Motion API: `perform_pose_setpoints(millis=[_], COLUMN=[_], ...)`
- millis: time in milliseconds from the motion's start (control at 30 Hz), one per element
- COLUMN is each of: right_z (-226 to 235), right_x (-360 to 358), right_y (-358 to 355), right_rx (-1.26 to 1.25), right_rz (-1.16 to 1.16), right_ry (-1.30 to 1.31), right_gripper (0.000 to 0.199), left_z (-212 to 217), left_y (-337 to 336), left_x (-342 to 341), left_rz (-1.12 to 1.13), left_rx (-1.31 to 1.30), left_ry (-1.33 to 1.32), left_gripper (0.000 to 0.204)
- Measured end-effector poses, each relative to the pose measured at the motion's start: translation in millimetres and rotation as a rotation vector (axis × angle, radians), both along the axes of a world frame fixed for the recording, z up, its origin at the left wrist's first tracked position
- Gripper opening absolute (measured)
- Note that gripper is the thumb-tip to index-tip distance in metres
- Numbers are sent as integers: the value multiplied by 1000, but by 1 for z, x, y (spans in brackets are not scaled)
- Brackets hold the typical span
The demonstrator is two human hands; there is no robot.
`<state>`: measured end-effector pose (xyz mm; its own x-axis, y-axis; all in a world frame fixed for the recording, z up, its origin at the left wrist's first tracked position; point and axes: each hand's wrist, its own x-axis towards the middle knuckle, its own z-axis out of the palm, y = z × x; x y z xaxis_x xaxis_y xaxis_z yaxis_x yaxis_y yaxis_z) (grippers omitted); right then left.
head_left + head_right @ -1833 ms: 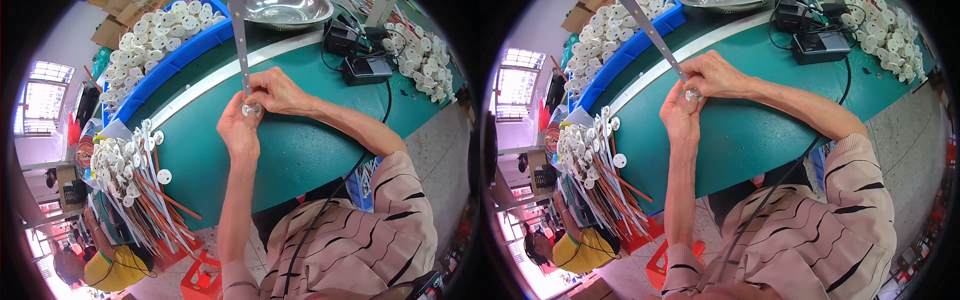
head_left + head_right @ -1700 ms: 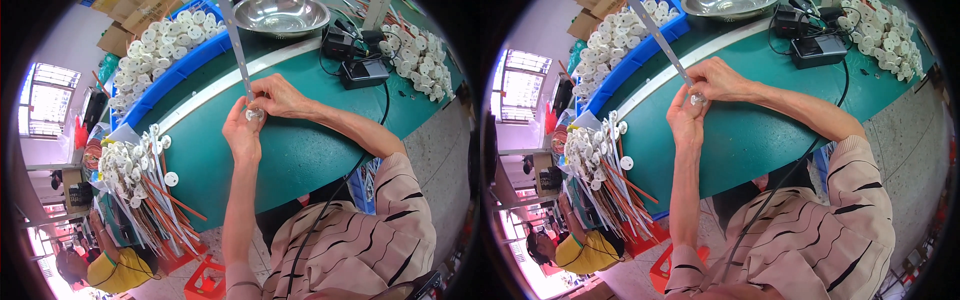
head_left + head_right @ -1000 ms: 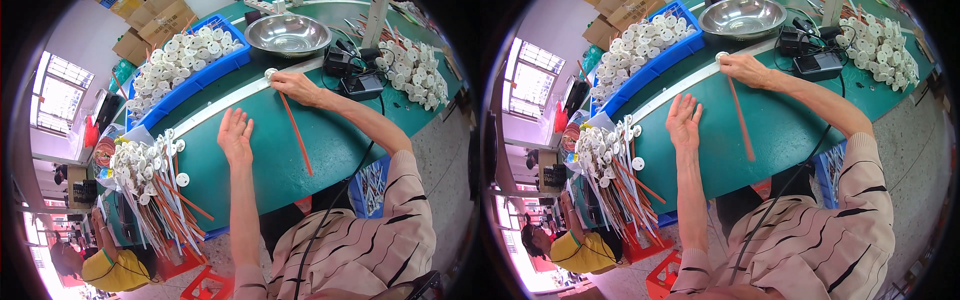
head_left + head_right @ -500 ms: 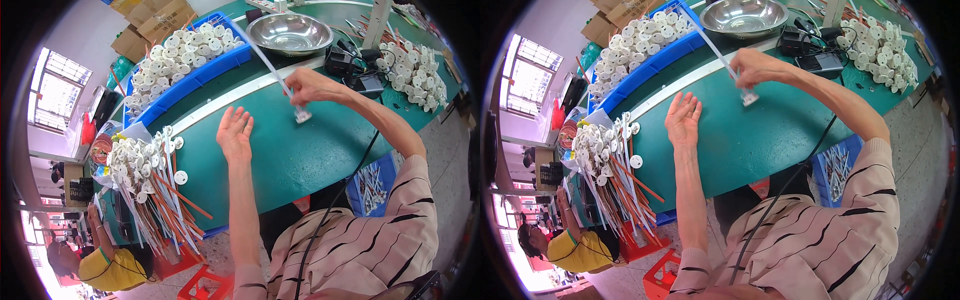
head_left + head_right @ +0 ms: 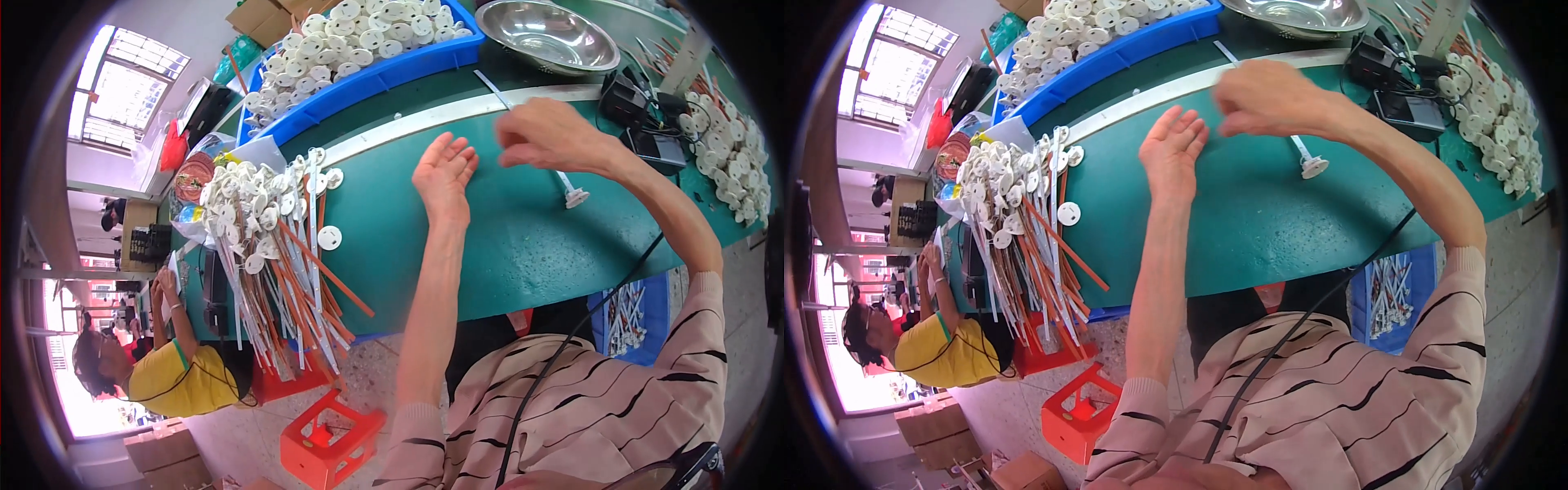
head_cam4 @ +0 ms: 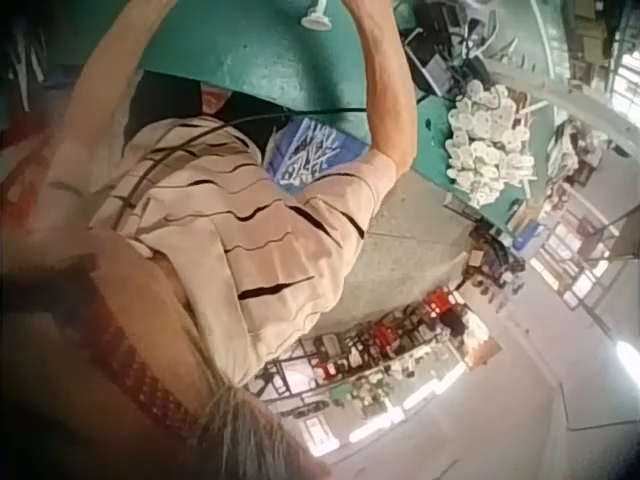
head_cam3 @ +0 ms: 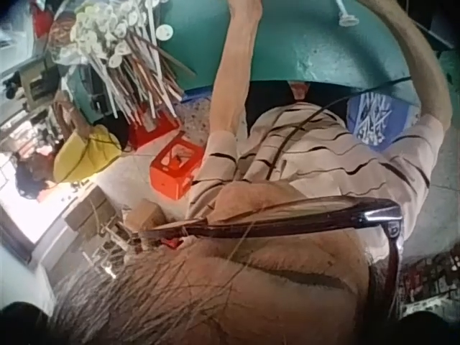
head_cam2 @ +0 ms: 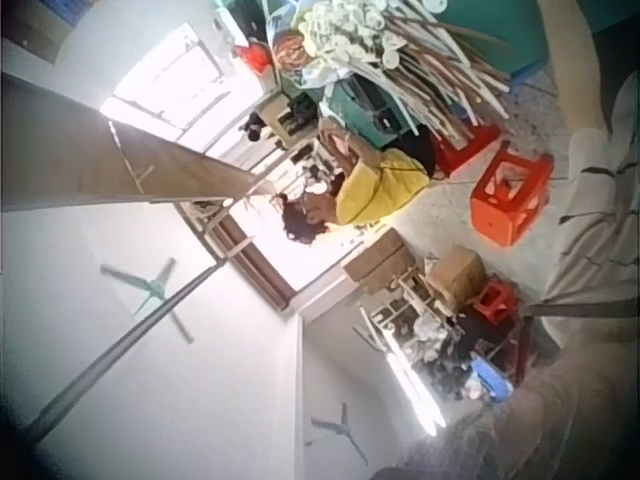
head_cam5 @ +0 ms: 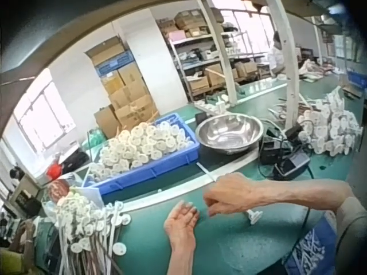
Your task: The person takes LED strips with plastic bases from a container onto the workbench, then repeatedly fits circular plastic bases onto the ends of LED light strips by hand and sets the assembled pieces on the table.
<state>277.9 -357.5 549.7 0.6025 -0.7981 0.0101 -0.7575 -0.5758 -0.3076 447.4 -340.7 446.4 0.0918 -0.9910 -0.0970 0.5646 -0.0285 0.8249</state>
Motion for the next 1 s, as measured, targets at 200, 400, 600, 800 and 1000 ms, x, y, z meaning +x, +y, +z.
perform_pose_setpoints(millis=[200,400,600,800,1000], right_z=[-25,-60,-80,-73,-64], right_x=[131,225,269,245,201], right_y=[-8,-34,-47,-49,-48], right_rx=[-77,-158,-350,-651,-809], right_rz=[441,426,389,407,441], right_ry=[-374,-213,-238,-168,-212], right_gripper=[21,24,11,5,6], left_z=[-23,-26,-23,-24,-31], left_y=[3,2,-2,1,5], left_x=[-2,-13,-2,-7,-13], left_rz=[97,-121,-96,-111,-127], left_rx=[-196,-245,-150,-213,-284], left_ry=[-84,-58,-125,-191,-282], left_gripper=[45,41,44,39,42])
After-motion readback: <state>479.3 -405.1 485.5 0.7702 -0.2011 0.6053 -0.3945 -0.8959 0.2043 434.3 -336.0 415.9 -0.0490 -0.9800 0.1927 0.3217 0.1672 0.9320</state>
